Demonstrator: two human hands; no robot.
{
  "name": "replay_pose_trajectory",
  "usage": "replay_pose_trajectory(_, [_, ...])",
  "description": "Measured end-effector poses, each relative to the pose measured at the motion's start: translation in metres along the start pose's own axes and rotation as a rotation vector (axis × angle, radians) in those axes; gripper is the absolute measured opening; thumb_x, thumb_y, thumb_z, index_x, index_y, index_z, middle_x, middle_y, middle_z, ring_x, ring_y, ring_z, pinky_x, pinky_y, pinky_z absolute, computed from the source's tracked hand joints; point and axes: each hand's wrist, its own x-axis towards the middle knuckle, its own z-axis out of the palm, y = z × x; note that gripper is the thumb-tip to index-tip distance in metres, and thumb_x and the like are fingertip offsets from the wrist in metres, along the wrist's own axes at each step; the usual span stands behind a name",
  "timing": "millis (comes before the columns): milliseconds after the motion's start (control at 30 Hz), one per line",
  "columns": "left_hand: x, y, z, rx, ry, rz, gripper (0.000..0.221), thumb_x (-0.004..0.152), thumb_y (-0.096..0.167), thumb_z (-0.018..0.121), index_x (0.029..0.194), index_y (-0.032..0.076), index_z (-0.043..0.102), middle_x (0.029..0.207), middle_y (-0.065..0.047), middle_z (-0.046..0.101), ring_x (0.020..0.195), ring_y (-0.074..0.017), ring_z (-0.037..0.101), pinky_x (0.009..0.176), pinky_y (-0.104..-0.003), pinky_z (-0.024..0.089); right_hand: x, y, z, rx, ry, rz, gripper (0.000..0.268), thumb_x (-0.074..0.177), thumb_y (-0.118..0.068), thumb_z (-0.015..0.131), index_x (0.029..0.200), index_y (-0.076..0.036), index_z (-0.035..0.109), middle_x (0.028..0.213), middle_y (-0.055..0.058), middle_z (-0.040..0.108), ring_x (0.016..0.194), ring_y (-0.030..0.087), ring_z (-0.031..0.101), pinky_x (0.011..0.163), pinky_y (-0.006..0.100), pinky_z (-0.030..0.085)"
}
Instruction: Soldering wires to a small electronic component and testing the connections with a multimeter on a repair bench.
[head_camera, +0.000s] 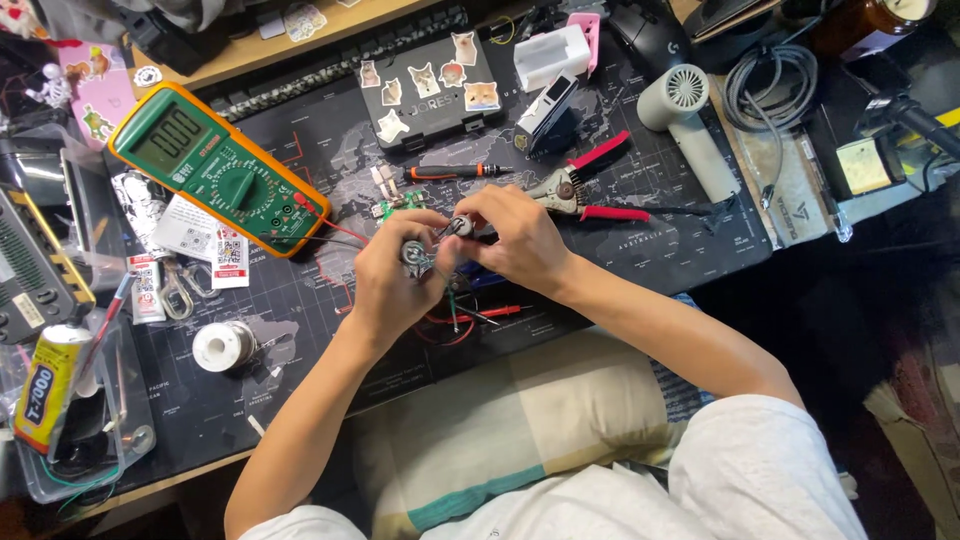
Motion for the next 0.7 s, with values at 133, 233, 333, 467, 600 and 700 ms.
replay_pose_trajectory(133, [0.003, -0.007, -0.01, -0.005, -0.05, -0.082, 0.032, 0.097, 0.004, 0.085, 0.089, 0.011, 0.055, 0.1, -0.008, 0.082, 0.081, -0.0284, 0.079, 0.077, -0.032, 0.061, 0.0, -0.001, 0.001, 0.005, -0.003, 0.015, 0.029, 0.088, -0.024, 0.097, 0.108, -0.016, 0.078, 0.082, -0.002, 0.069, 0.073, 0.019, 0.072, 0.077, 0.032, 0.059])
replay_pose_trajectory(233, [0.007, -0.005, -0.017, -0.096, -0.095, -0.222, 0.038, 0.095, 0.015, 0.093, 0.095, 0.012, 0.054, 0.097, -0.008, 0.081, 0.076, -0.0258, 0.076, 0.074, -0.032, 0.057, 0.002, -0.003, 0.002, 0.019, -0.012, 0.004, 0.027, 0.09, -0.025, 0.096, 0.108, -0.016, 0.078, 0.083, -0.002, 0.069, 0.074, 0.019, 0.073, 0.079, 0.032, 0.059])
replay_pose_trajectory(333, [0.006, -0.007, -0.018, -0.141, -0.135, -0.314, 0.036, 0.093, 0.014, 0.09, 0.095, 0.012, 0.054, 0.091, -0.007, 0.082, 0.07, -0.0225, 0.074, 0.068, -0.031, 0.055, 0.001, -0.003, 0.002, 0.031, -0.023, -0.001, 0.029, 0.087, -0.018, 0.096, 0.109, -0.015, 0.078, 0.084, 0.0, 0.07, 0.075, 0.02, 0.074, 0.08, 0.033, 0.059])
replay_pose_trajectory(467, [0.007, -0.011, -0.018, -0.207, -0.171, -0.438, 0.029, 0.091, 0.009, 0.083, 0.095, 0.011, 0.055, 0.081, -0.006, 0.079, 0.061, -0.0162, 0.065, 0.061, -0.029, 0.051, 0.001, -0.003, 0.002, 0.035, -0.058, 0.005, 0.03, 0.088, -0.018, 0.096, 0.111, -0.014, 0.078, 0.084, 0.001, 0.07, 0.076, 0.022, 0.074, 0.079, 0.035, 0.06])
replay_pose_trajectory(600, [0.006, -0.018, -0.025, -0.252, -0.216, -0.501, 0.031, 0.089, 0.008, 0.087, 0.095, 0.012, 0.057, 0.085, -0.007, 0.081, 0.064, -0.0131, 0.069, 0.061, -0.024, 0.051, 0.001, -0.003, 0.001, 0.061, -0.08, 0.026, 0.03, 0.089, -0.02, 0.096, 0.112, -0.014, 0.078, 0.085, 0.0, 0.072, 0.076, 0.019, 0.075, 0.079, 0.033, 0.059])
replay_pose_trajectory(700, [0.009, -0.023, -0.026, -0.326, -0.252, -0.537, 0.032, 0.089, 0.008, 0.088, 0.097, 0.011, 0.057, 0.087, -0.008, 0.082, 0.065, -0.0132, 0.068, 0.061, -0.024, 0.053, 0.0, -0.002, 0.002, 0.059, -0.082, 0.022, 0.031, 0.088, -0.019, 0.097, 0.112, -0.013, 0.078, 0.085, 0.001, 0.072, 0.075, 0.019, 0.075, 0.079, 0.033, 0.06])
